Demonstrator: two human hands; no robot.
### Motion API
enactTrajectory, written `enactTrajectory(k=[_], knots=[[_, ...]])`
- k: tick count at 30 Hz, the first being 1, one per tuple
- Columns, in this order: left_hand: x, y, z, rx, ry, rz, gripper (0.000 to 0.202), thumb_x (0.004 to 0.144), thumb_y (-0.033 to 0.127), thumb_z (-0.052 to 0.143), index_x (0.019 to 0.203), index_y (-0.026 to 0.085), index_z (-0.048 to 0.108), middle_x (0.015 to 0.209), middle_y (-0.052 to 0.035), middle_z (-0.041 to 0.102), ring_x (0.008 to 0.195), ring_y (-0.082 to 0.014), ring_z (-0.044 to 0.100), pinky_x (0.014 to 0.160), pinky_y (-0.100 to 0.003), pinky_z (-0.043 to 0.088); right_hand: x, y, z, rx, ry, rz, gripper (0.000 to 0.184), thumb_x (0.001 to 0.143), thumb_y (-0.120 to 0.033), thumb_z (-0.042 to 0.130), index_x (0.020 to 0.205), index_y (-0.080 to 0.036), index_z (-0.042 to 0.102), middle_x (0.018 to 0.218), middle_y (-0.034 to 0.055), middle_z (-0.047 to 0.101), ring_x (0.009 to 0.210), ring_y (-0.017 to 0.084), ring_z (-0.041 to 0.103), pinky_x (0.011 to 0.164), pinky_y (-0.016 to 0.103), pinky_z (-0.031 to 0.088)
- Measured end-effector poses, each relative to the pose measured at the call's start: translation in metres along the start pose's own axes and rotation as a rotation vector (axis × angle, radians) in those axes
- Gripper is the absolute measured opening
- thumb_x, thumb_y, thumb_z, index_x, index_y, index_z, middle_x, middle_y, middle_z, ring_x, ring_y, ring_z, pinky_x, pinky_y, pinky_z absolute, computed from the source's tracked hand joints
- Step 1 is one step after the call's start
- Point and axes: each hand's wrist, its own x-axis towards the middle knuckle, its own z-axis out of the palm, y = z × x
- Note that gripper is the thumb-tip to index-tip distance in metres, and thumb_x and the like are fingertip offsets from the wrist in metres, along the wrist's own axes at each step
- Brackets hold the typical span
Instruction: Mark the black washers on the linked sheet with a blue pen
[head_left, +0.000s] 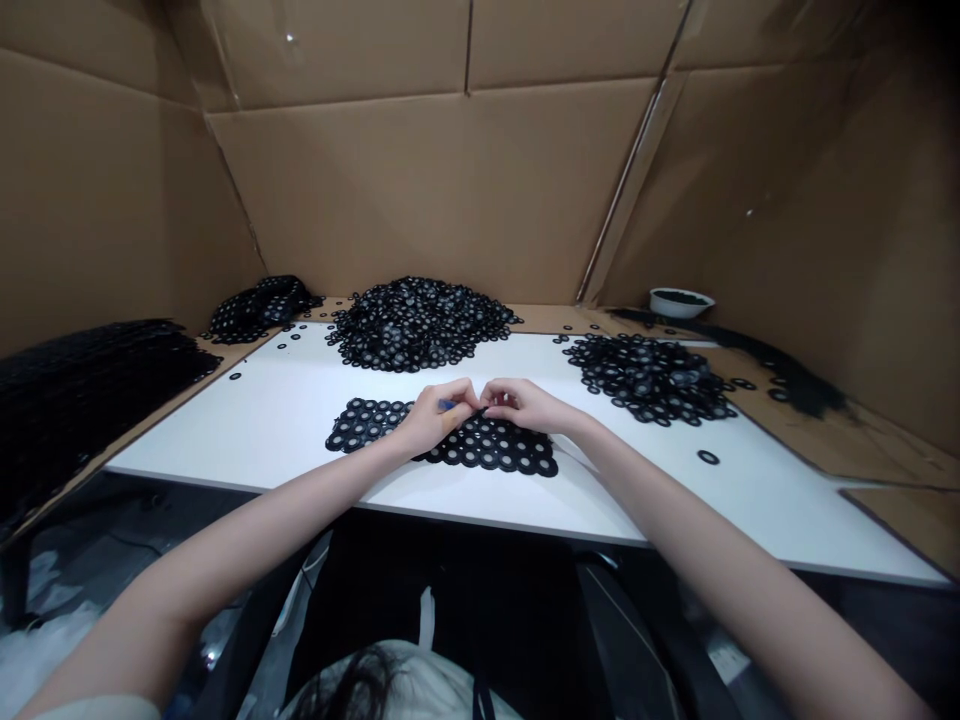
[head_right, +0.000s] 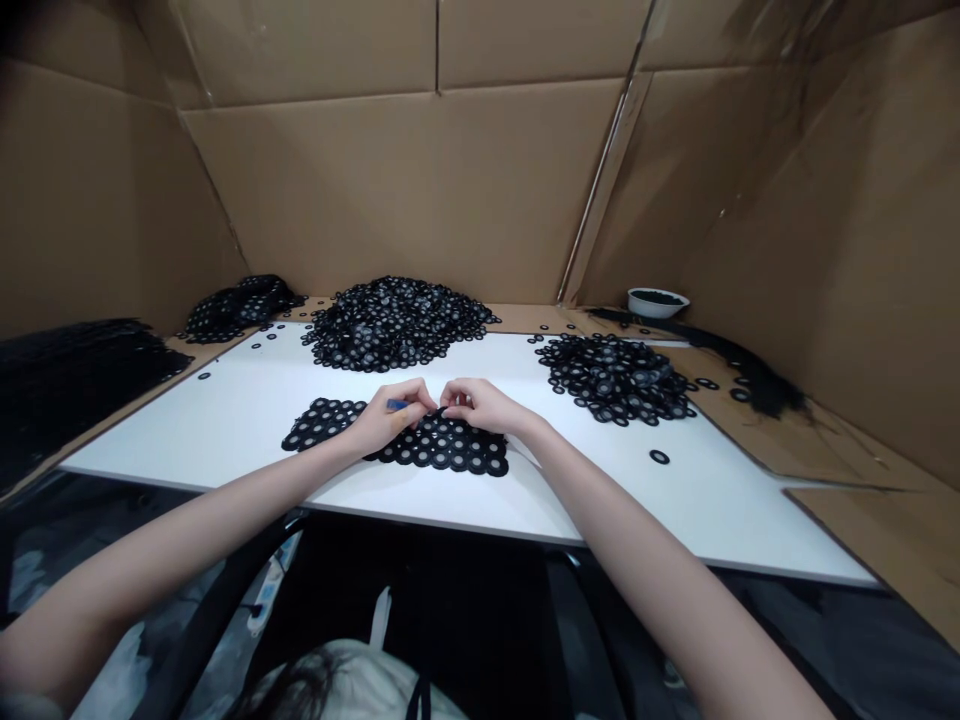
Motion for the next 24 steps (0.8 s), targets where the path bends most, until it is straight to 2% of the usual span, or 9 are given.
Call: enactTrajectory(k=[7,17,20,24], knots=[[-0.0003,0.0009,-0.0007,0.092,-0.044,0.099,0.015,0.082,0.021,0.042,0.075,0.014,0.053,0.073,0.001,0.053,0.071,-0.0118,0.047,0.07,-0.022,0.035,0.0005,-0.0009,0.0028,0.006,-0.002,-0.001,0.005,0.076,-0.02,0.049,0.077,-0.018,0.054,0.076,0.0019,0.057,0.07,0.016,0.05,0.065,0.028,0.039],[-0.0009,0.0038,0.0012,0.173,-0.103,0.137,0.017,0.084,0.017,0.039,0.08,0.015,0.055,0.081,0.0002,0.058,0.073,-0.0123,0.049,0.07,-0.021,0.035,-0.0001,-0.0069,0.0046,0.018,0.044,-0.049,0.011,0.066,-0.009,0.045,0.068,-0.018,0.051,0.071,0.0016,0.055,0.068,0.015,0.049,0.063,0.027,0.038],[-0.0006,0.0018,0.0028,0.227,-0.117,0.116,0.018,0.085,0.017,0.038,0.085,0.016,0.056,0.084,-0.0002,0.06,0.075,-0.0131,0.051,0.071,-0.022,0.036,0.0005,-0.0073,0.0052,0.031,0.055,-0.062,0.011,0.064,-0.008,0.044,0.065,-0.018,0.049,0.07,0.0017,0.055,0.069,0.016,0.05,0.065,0.027,0.038],[0.0002,-0.0005,0.0034,0.232,-0.114,0.121,0.017,0.085,0.018,0.039,0.084,0.016,0.055,0.083,0.0003,0.06,0.074,-0.0127,0.051,0.07,-0.022,0.037,0.0008,-0.006,0.0045,0.002,0.037,-0.052,0.006,0.071,-0.013,0.048,0.066,-0.017,0.05,0.069,0.001,0.054,0.066,0.014,0.049,0.063,0.026,0.038]])
